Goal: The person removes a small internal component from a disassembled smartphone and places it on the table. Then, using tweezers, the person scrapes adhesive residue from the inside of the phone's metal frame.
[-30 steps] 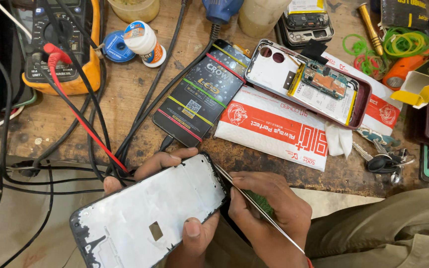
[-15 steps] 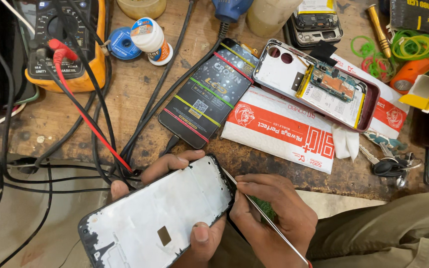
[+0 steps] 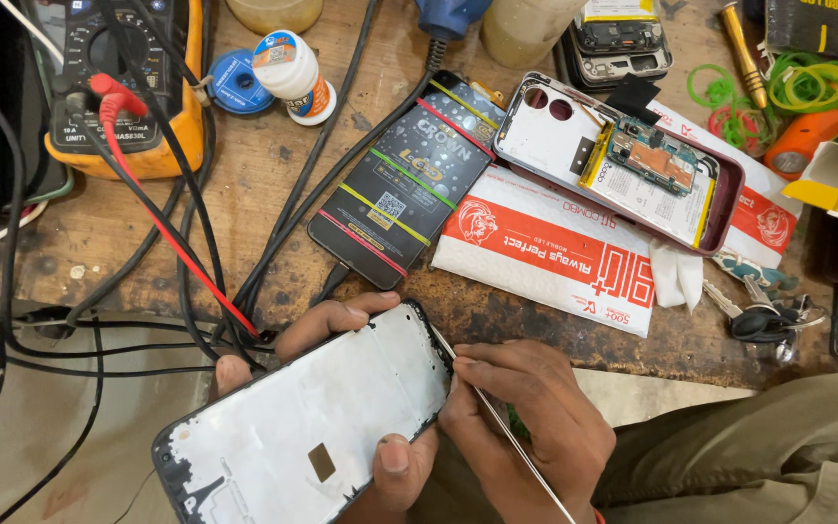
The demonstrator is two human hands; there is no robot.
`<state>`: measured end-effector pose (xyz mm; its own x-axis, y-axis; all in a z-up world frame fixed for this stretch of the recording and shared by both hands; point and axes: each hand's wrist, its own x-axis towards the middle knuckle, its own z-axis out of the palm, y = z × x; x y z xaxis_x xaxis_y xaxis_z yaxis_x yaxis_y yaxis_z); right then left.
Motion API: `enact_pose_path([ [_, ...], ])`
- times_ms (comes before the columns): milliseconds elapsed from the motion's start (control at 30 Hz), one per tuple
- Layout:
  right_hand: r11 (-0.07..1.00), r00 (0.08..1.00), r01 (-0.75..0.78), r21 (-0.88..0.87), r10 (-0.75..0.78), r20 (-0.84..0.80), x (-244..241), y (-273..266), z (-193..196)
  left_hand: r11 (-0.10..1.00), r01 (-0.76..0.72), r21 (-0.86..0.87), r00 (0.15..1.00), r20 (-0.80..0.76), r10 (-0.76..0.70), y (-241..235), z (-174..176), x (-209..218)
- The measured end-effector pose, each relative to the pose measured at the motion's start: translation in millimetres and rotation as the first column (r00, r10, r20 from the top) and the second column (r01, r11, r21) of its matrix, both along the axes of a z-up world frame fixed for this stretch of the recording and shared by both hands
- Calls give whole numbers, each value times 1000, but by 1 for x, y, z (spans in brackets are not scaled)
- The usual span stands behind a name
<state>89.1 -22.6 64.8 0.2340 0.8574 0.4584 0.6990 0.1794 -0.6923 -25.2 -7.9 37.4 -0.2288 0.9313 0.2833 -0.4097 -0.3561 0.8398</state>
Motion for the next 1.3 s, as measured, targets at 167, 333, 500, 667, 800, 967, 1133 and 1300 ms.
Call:
enact_pose_path([
  [167, 1000, 997, 8, 1, -7, -80, -1, 2, -2, 998, 67, -3, 998, -12, -67, -3, -2, -2],
  [333, 998, 994, 51, -42, -55, -90, -1, 10, 0, 966, 250, -64, 964, -75, -254, -2, 2, -14],
  [500, 994, 946, 52, -95, -80, -313, 14, 0, 2, 963, 260, -66, 966, 36, -258, -4, 5, -3],
  [667, 997, 982, -13, -72, -1, -190, 19, -14, -4, 999, 6, 54, 998, 60, -10, -6, -9, 19],
  [800, 999, 997, -27, -34, 24, -73, 19, -10, -6, 999, 30, 32, 999, 19, -31, -5, -8, 15],
  [967, 1000, 998, -27, -5, 27, -51, 14, -6, -3, 999, 52, 12, 995, -85, -50, -2, 0, 4],
  [1133, 1000, 1000, -3, -7, 3, -13, 9, -3, -2, 996, 84, -14, 993, -84, -85, -1, 0, 5],
  [1300, 999, 999, 35, -27, -36, -29, 4, 3, -2, 990, 140, -33, 989, -35, -141, -3, 2, 0],
])
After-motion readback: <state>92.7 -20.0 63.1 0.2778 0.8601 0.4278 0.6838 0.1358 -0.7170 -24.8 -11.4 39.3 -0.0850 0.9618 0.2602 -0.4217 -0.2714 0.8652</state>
